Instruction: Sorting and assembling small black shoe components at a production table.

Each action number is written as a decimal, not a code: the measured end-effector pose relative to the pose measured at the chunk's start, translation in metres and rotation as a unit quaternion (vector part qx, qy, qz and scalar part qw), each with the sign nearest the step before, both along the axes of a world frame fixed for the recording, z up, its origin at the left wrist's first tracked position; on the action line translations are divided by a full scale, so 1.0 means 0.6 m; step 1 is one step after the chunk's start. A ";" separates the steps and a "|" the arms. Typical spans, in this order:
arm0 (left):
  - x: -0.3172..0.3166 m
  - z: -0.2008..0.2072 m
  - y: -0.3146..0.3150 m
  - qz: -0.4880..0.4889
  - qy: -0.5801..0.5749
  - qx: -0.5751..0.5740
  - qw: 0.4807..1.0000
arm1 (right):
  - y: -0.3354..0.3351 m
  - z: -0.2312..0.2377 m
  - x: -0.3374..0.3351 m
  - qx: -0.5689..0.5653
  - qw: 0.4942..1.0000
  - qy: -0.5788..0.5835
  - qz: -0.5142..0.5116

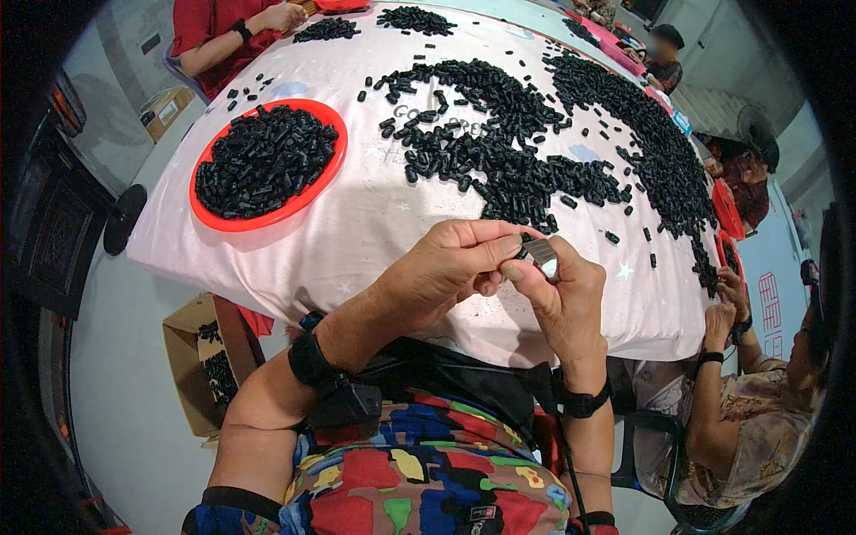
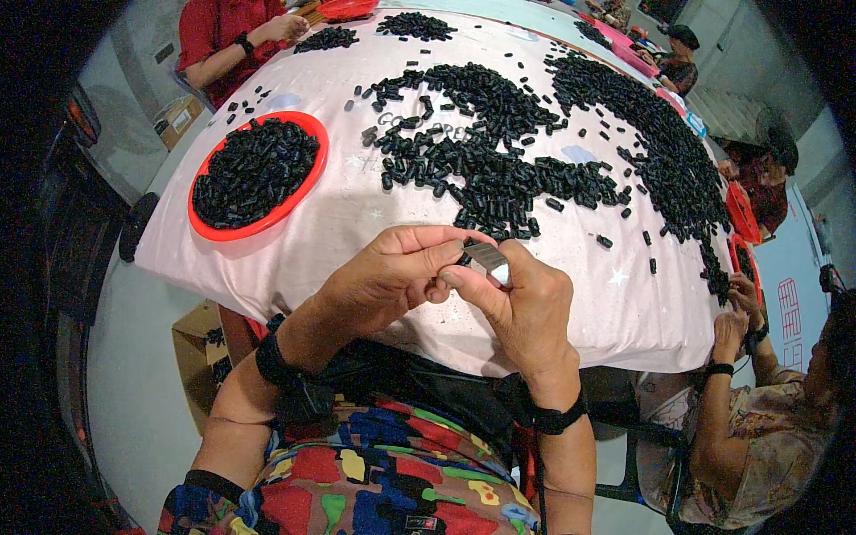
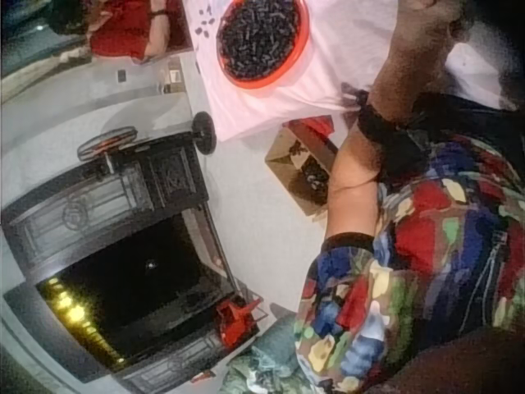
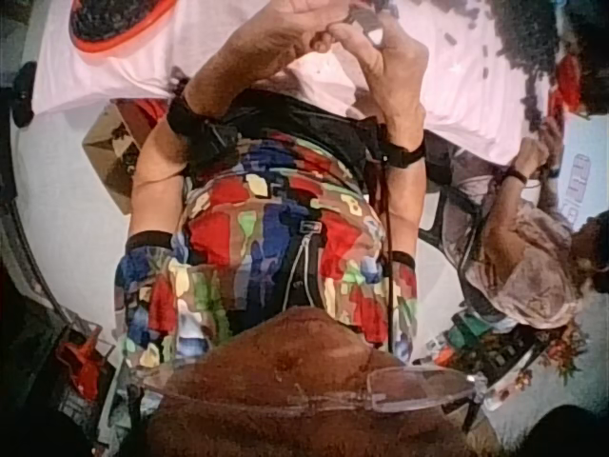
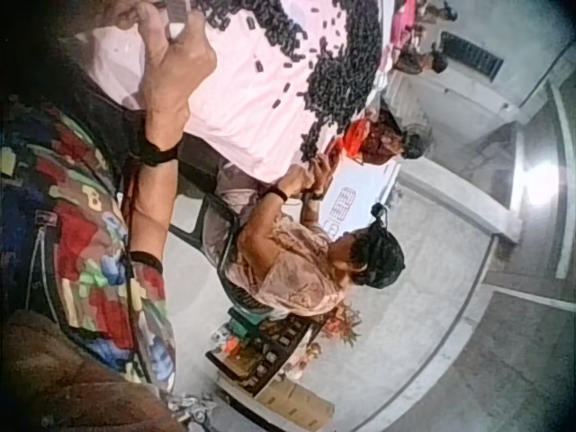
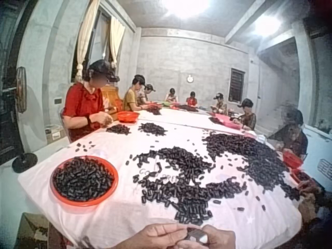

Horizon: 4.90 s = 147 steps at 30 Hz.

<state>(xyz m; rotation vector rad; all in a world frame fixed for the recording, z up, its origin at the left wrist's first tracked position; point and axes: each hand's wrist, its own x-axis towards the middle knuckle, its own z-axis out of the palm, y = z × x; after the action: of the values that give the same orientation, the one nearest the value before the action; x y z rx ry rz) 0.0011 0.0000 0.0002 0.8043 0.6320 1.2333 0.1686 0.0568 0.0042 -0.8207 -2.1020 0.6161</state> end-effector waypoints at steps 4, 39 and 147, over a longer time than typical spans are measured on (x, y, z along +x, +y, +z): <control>0.000 0.001 0.000 -0.002 -0.002 0.012 1.000 | -0.002 0.004 0.001 0.003 1.000 -0.010 0.001; 0.001 0.002 0.002 -0.003 -0.021 -0.035 0.999 | -0.008 0.025 0.000 -0.089 0.989 0.101 0.060; -0.008 0.015 -0.003 0.101 0.138 0.024 0.985 | -0.011 0.022 -0.004 -0.112 0.987 0.090 0.070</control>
<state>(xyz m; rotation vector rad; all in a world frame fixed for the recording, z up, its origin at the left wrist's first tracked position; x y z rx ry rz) -0.0036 -0.0015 0.0094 0.9799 0.9302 1.3347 0.1665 0.0503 0.0175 -0.7121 -1.9586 0.9801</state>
